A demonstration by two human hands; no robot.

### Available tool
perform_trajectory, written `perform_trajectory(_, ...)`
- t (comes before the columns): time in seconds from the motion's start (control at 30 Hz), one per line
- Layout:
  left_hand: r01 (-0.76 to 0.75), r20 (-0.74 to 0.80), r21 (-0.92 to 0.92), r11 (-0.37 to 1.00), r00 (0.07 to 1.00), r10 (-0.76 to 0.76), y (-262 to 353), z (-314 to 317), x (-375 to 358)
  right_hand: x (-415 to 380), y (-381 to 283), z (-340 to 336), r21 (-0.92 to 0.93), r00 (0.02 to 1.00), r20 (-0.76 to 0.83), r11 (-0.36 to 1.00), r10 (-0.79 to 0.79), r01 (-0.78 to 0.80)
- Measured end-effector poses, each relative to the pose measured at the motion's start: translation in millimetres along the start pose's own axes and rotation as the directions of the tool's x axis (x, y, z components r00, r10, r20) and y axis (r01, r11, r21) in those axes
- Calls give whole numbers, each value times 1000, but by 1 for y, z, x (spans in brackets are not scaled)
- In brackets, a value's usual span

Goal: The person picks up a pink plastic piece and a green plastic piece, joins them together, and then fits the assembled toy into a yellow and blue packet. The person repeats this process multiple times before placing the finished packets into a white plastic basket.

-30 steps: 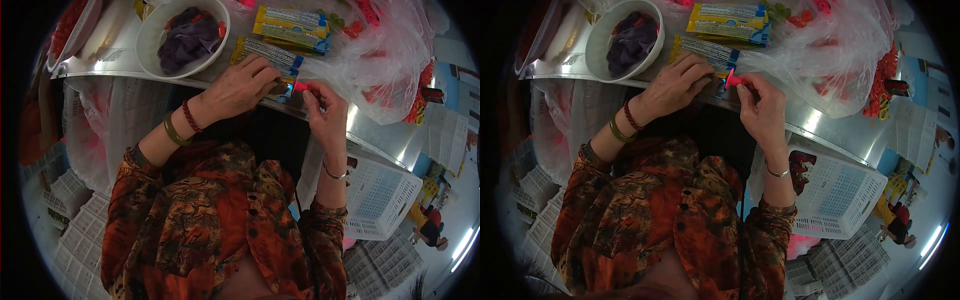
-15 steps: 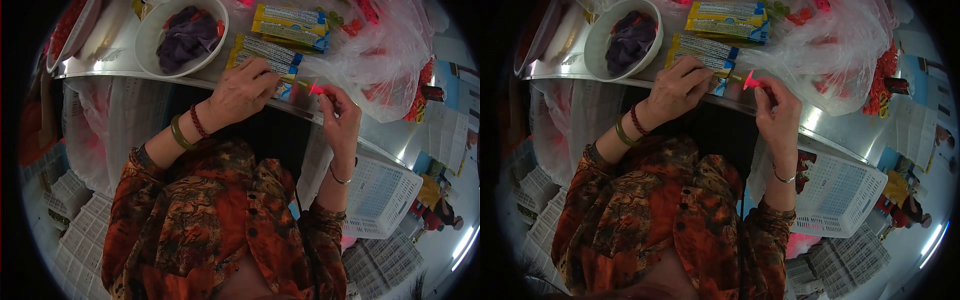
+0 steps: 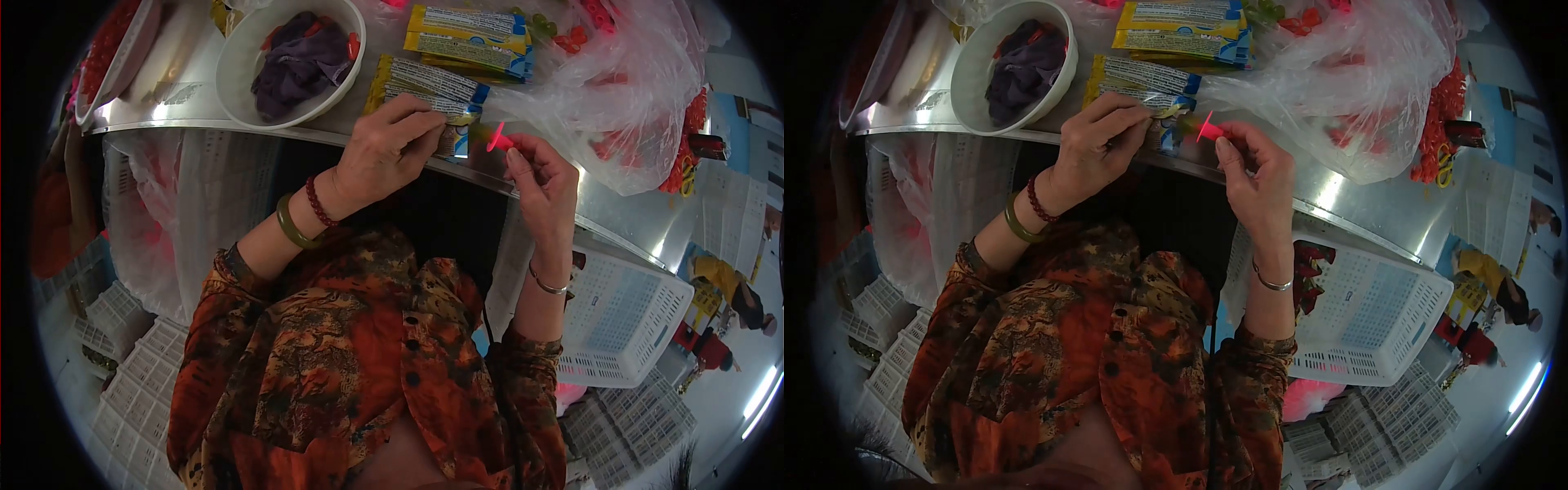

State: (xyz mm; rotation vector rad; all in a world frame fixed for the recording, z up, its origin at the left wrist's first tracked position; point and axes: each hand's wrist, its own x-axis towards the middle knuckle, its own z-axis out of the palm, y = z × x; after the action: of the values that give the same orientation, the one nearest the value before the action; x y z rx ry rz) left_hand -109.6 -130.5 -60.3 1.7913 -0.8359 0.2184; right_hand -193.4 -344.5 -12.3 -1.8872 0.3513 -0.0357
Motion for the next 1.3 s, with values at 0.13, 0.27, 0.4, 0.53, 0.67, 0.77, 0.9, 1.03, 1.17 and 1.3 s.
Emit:
perform_trajectory(0.13, -129, 10, 104, 986, 992, 129, 0, 2, 1, -2, -4, 9, -203, 985, -66, 968, -161, 145)
perform_trajectory(0.27, -157, 31, 163, 974, 988, 154, 4, 4, 2, -4, -16, 18, -388, 951, -66, 886, -301, 253)
perform_trajectory(0.4, -126, 21, 176, 976, 992, 125, 4, 6, 1, -6, -18, 27, -412, 918, -61, 847, -393, 335)
perform_trajectory(0.53, -198, 29, 240, 950, 980, 197, 10, 0, 10, -2, -17, 25, -294, 930, -52, 895, -364, 334)
perform_trajectory(0.67, -332, 48, 268, 904, 942, 332, 11, -1, 14, -1, -15, 20, -93, 971, -67, 971, -228, 221)
perform_trajectory(0.77, -386, 86, 285, 877, 922, 378, 15, 0, 16, 5, -2, 28, -80, 903, -201, 925, -380, 372)
perform_trajectory(0.9, -407, 164, 310, 859, 913, 373, 14, 0, 14, -1, -8, 34, -187, 829, -310, 884, -466, 428)
perform_trajectory(1.03, -476, 202, 374, 796, 880, 431, 10, -5, 17, 1, -6, 30, -106, 877, -259, 915, -404, 390)
perform_trajectory(1.17, -496, 206, 375, 783, 868, 452, 14, -10, 21, -1, -10, 26, 272, 983, -160, 953, -89, 131)
perform_trajectory(1.3, -375, 130, 248, 893, 926, 353, 7, -6, 13, -6, -2, 43, 290, 981, -164, 945, -105, 150)
